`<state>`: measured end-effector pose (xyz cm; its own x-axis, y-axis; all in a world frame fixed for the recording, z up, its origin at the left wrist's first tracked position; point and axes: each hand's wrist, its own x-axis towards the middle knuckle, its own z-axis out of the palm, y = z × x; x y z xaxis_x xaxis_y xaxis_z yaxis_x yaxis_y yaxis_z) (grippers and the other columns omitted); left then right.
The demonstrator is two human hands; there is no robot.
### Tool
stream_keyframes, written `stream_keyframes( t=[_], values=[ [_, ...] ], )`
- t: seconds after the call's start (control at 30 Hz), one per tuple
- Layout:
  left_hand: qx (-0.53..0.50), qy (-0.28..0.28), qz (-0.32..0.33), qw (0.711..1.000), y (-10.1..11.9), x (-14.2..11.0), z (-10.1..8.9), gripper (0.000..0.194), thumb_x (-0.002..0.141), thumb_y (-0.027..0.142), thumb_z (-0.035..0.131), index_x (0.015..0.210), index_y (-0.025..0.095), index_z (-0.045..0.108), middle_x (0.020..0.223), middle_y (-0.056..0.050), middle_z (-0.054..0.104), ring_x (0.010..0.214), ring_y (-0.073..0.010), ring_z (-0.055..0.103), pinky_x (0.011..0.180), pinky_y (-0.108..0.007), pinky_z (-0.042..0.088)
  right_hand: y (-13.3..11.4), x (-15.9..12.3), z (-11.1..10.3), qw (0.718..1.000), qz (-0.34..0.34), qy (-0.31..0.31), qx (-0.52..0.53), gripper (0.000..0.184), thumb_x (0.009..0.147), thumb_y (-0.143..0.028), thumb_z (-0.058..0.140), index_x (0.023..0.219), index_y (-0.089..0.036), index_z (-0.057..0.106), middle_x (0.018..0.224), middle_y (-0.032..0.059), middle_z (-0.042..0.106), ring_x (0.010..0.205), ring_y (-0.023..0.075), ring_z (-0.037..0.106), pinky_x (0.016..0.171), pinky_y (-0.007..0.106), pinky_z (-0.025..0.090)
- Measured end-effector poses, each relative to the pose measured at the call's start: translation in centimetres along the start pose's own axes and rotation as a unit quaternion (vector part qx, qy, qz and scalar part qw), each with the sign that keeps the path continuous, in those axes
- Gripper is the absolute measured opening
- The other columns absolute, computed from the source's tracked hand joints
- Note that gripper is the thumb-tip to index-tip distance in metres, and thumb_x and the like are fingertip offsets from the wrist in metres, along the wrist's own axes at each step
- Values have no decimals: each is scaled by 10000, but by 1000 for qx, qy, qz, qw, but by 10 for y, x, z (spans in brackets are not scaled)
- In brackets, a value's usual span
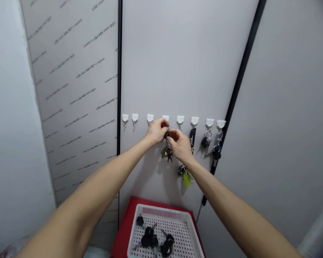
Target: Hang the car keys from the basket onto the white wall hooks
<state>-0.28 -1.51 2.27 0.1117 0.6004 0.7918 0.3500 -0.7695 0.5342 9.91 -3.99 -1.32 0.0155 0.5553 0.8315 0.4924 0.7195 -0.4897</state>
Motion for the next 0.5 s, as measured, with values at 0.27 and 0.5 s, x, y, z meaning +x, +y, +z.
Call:
stream_keyframes(
  t=[0.27, 0.5],
  values=[
    [118, 61, -33, 991, -4, 18, 5, 98, 574, 78, 444, 612, 127, 520, 589, 9, 518, 564, -74, 447, 594, -206, 371, 2, 21, 6, 993, -6, 18, -115, 229, 623, -152, 383, 778, -150, 551, 686, 37, 588, 625, 126, 518, 618, 252, 390],
    [182, 13, -68, 981, -8, 7, -1, 124, 582, 88, 448, 641, 129, 549, 638, -21, 560, 612, -100, 482, 623, -225, 377, 8, 7, 8, 982, 29, -27, -183, 236, 621, -141, 394, 773, -160, 574, 695, 56, 604, 656, 151, 533, 637, 267, 389]
  ],
)
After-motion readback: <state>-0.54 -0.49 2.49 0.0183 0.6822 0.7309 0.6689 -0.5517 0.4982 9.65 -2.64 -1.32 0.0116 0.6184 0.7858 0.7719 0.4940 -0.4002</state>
